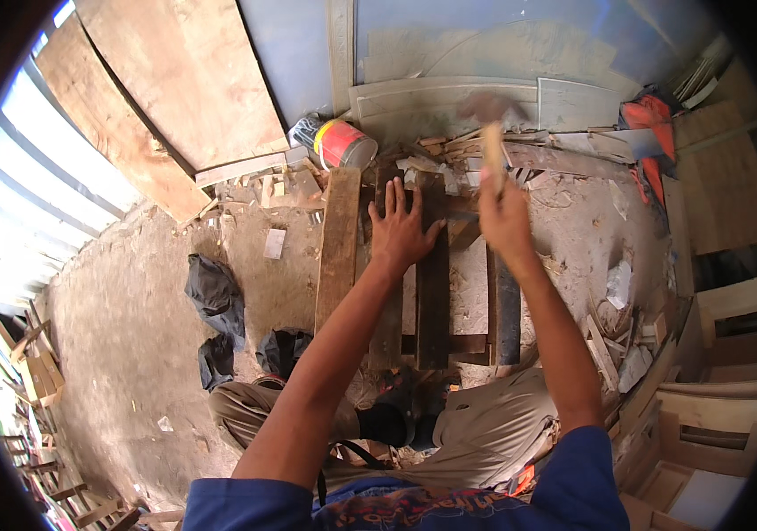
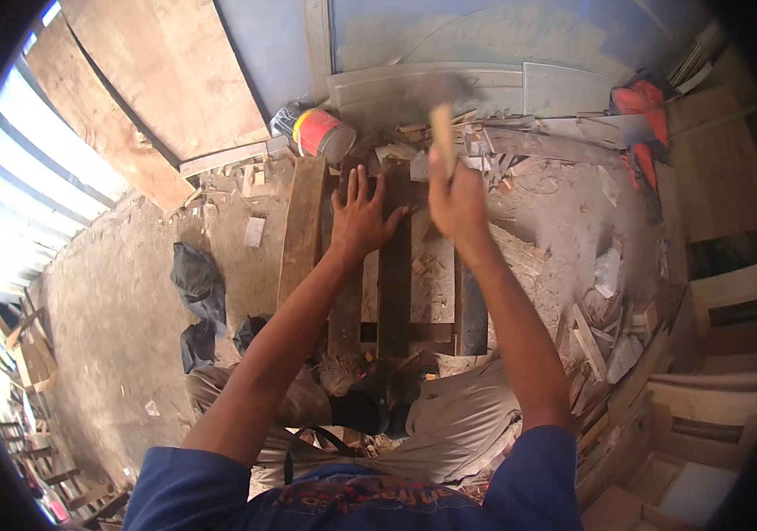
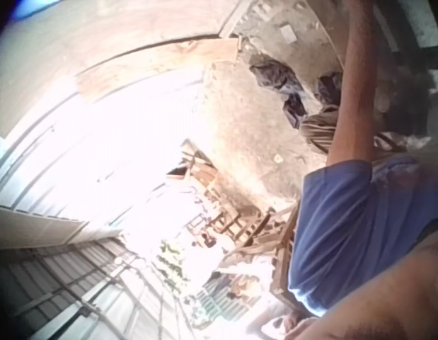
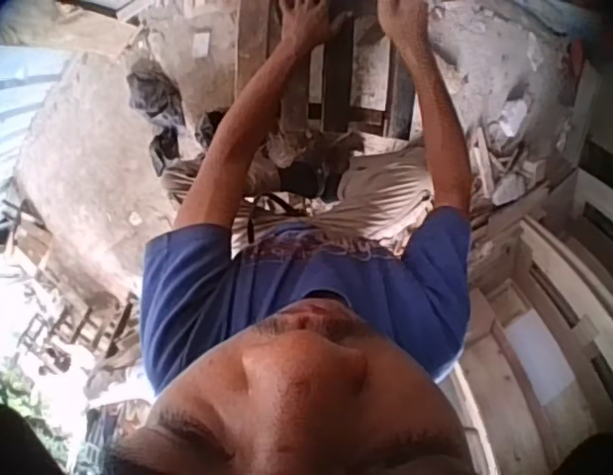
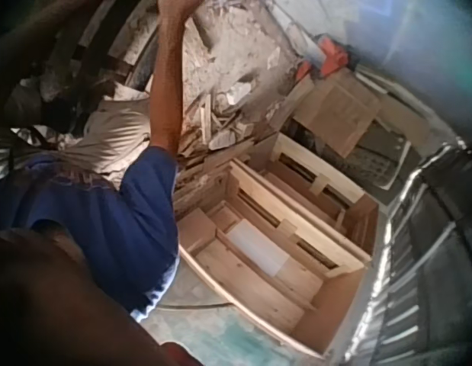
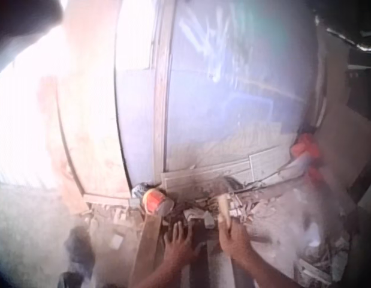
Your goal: The person uses a hammer to pry apart and break down a wooden structure, likely a chair or pallet, into smaller pieces. They repeatedly strike and lever the wood until it separates, then gather the resulting pieces.
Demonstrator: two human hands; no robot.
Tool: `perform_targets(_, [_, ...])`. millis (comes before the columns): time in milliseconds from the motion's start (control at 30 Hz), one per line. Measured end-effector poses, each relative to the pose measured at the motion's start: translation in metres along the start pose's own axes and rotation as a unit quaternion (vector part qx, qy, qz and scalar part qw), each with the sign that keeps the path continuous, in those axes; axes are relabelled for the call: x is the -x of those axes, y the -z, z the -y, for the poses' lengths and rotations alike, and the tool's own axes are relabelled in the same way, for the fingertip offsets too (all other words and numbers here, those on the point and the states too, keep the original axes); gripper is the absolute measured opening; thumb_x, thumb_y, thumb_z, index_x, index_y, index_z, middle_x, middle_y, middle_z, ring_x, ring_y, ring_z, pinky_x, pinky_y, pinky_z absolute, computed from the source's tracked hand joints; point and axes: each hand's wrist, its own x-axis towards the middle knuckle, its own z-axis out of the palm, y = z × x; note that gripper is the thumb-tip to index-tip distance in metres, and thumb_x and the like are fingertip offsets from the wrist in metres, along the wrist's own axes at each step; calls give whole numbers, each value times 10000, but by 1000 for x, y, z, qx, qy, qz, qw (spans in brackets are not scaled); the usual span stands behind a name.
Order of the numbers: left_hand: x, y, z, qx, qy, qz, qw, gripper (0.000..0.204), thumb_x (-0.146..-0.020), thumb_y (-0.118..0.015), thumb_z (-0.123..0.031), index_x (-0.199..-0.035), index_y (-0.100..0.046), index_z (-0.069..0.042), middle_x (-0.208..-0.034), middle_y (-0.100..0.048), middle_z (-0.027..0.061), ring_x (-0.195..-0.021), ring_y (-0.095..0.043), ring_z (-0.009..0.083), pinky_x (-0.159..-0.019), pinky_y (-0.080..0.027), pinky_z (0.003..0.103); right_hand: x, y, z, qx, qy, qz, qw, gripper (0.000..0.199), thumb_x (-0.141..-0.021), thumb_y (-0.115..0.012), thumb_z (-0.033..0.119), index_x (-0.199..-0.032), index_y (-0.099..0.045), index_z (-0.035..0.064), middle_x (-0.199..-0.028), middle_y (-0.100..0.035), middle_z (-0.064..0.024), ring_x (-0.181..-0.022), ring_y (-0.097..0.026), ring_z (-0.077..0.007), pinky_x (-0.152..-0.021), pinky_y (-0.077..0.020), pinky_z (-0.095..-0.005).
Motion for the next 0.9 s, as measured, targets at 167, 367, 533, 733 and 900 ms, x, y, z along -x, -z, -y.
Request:
perform_targets(167, [1, 2, 2, 1, 3, -1, 1000, 836, -942, -486, -656, -1529, -373, -71, -1623, -212, 267, -1528, -185, 374, -1131, -240, 668, 6, -1, -15, 0, -158, 153, 976, 461, -1052, -500, 459, -784, -517, 84, -563, -455, 31, -416, -447, -85, -406, -370, -281])
perform_targets(367, [1, 2, 3, -8, 1, 3, 1000, 887, -939, -478, -671, -1529, -346, -21, -1630, -200, 258, -1533, -173, 363, -1135, -245, 663, -14, 33, 45, -145, -84, -2, 986, 603, -1028, -461, 535, -949, -630, -39, -618, -575, -98, -603, -616, -223, -591, -482, -408])
perform_targets(533, [-3, 4, -11, -4, 9, 39, 999, 958, -938, -475, -674, -1533, -278, 51, -1640, -183, 246, -1540, -158, 340, -1150, -238, 650, 40, -1, -2, 129, -32, 109, 985, 592, -1019, -485, 513, -970, -633, -58, -709, -650, -211, -672, -649, -414, -630, -495, -464])
perform_targets(733, [-2, 13, -2, 26, 37, 43, 998, 989, -935, -488, -666, -1551, -218, 59, -1646, -188, 226, -1546, -148, 311, -1171, -208, 627, 2, 36, 26, -50, -91, 58, 993, 641, -1005, -476, 572, -942, -632, -47, -679, -644, -202, -641, -646, -400, -604, -494, -459])
perform_targets(900, [1, 12, -1, 27, 36, 49, 998, 1018, -931, -508, -659, -1554, -175, 74, -1646, -188, 225, -1547, -146, 312, -1177, -199, 624, -15, 45, 85, -295, -5, -117, 948, 398, -1060, -489, 356, -812, -498, 46, -595, -479, 0, -549, -497, -107, -505, -405, -279])
